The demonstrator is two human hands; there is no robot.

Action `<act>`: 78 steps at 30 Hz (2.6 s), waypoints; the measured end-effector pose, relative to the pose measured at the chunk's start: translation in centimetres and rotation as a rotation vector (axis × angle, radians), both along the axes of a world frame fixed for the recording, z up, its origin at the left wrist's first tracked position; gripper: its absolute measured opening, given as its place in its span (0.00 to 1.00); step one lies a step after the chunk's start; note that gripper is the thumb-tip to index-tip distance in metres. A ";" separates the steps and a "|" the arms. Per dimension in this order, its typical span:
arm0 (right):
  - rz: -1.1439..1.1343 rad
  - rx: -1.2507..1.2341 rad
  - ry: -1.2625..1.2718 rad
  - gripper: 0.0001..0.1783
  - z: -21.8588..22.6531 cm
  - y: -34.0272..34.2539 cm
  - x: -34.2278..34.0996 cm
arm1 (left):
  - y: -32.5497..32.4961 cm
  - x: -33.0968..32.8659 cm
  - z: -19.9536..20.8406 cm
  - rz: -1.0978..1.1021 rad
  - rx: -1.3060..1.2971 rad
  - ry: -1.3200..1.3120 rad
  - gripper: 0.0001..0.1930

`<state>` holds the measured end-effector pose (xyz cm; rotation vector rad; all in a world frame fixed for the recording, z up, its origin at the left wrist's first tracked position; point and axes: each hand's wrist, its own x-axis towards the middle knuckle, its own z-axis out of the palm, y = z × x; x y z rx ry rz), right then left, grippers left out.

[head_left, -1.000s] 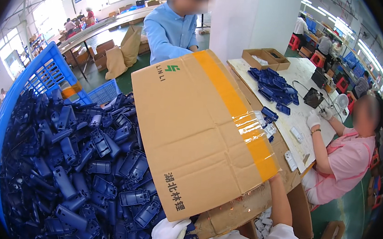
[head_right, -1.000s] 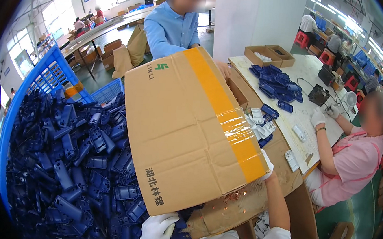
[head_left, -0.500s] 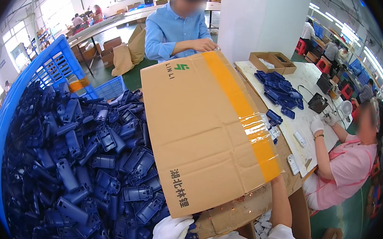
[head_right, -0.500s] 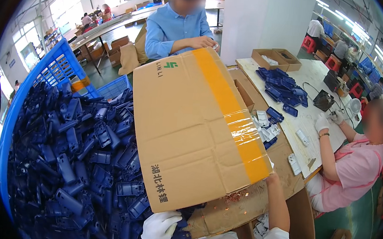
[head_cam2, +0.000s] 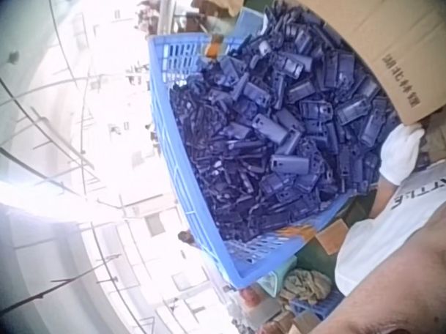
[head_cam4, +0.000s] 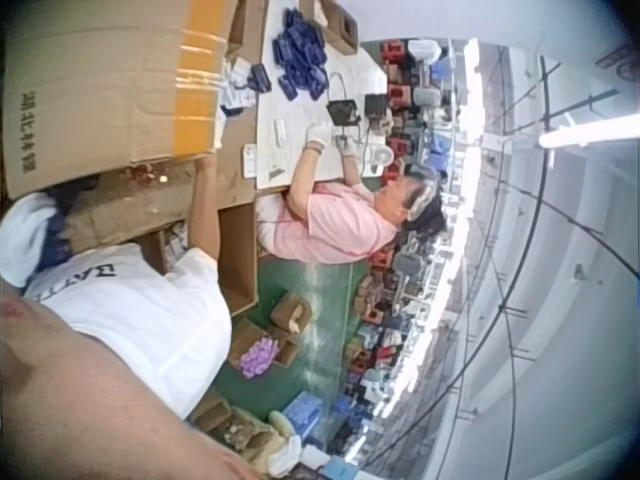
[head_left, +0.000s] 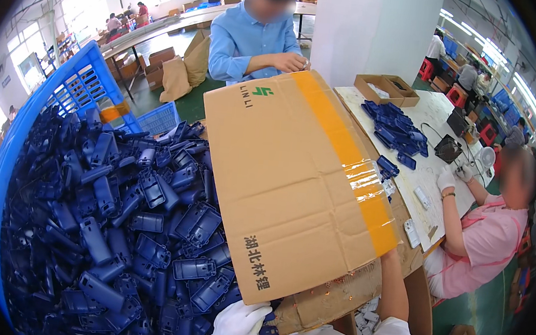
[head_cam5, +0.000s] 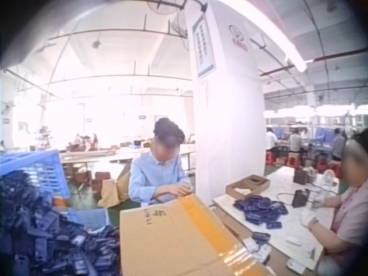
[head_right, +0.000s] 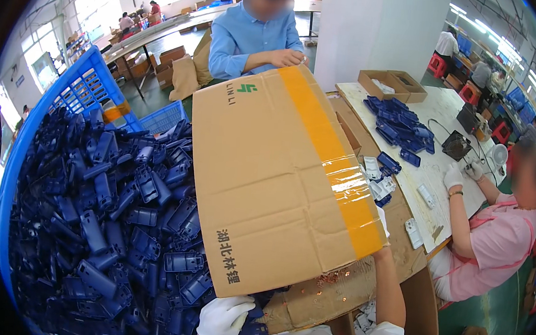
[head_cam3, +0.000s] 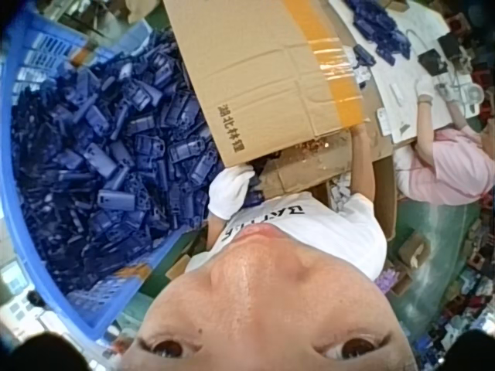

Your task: The person picks up a blue plastic housing from a bin, inserts a white component into it by hand, and places the assembled unit into a cardboard box.

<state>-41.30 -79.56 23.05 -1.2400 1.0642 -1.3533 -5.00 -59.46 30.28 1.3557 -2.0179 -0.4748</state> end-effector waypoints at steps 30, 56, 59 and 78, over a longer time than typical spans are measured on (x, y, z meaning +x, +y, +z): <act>-0.582 0.448 1.134 0.28 -0.4 7.2 1.1 | 0.3 -0.5 -0.3 -0.031 -0.032 0.024 0.13; -0.682 0.355 0.965 0.27 -2.2 8.3 -1.8 | 0.7 -0.5 -0.3 -0.050 -0.054 0.021 0.14; -0.614 0.387 0.765 0.26 -1.3 8.6 -2.8 | 0.8 0.4 -2.0 -0.071 -0.053 0.022 0.14; -0.204 -0.069 0.607 0.22 8.9 15.1 3.9 | 2.6 -1.0 -2.6 -0.172 0.587 0.438 0.18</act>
